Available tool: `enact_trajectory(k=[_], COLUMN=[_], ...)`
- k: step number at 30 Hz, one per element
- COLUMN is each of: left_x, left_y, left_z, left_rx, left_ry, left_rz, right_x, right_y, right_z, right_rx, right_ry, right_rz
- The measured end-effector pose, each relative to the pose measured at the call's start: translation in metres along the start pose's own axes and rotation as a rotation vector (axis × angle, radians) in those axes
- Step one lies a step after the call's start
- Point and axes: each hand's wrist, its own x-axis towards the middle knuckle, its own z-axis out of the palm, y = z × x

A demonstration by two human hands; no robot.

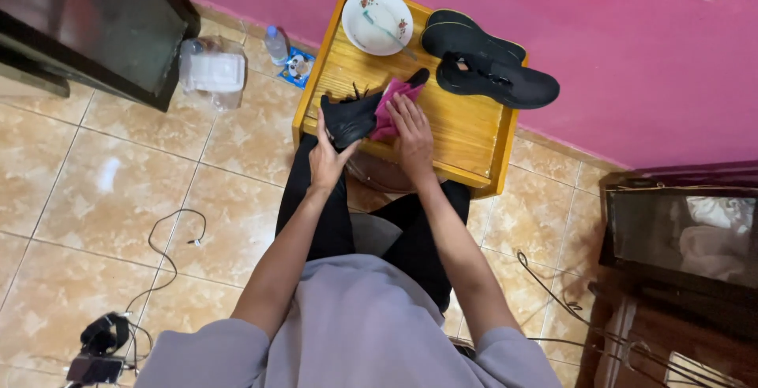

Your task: The person sits on the floor and wipes a black shoe with a pink cloth. They hold the shoe in their left hand and scrub the upper and sole with the cloth in their right hand, turning the shoe to clean different sides.

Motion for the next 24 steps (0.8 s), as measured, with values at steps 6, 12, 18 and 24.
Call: enact_trajectory(k=[6, 12, 18, 24], left_x=[0.000, -0.001, -0.002, -0.003], left_y=[-0.007, -0.006, -0.010, -0.008], left_z=[0.004, 0.003, 0.003, 0.002], left_rx=[-0.016, -0.007, -0.007, 0.029], left_ry=[-0.021, -0.025, -0.087, -0.117], left_rz=[-0.066, -0.044, -0.049, -0.057], right_x=[0.016, 0.005, -0.028, -0.006], right_y=[0.018, 0.072, 0.180, 0.115], right_z=[0.008, 0.033, 0.088, 0.065], right_rx=[-0.020, -0.031, 0.273, 0.460], right_ry=[-0.015, 0.065, 0.243, 0.221], right_rz=[0.094, 0.332, 1.039, 0.905])
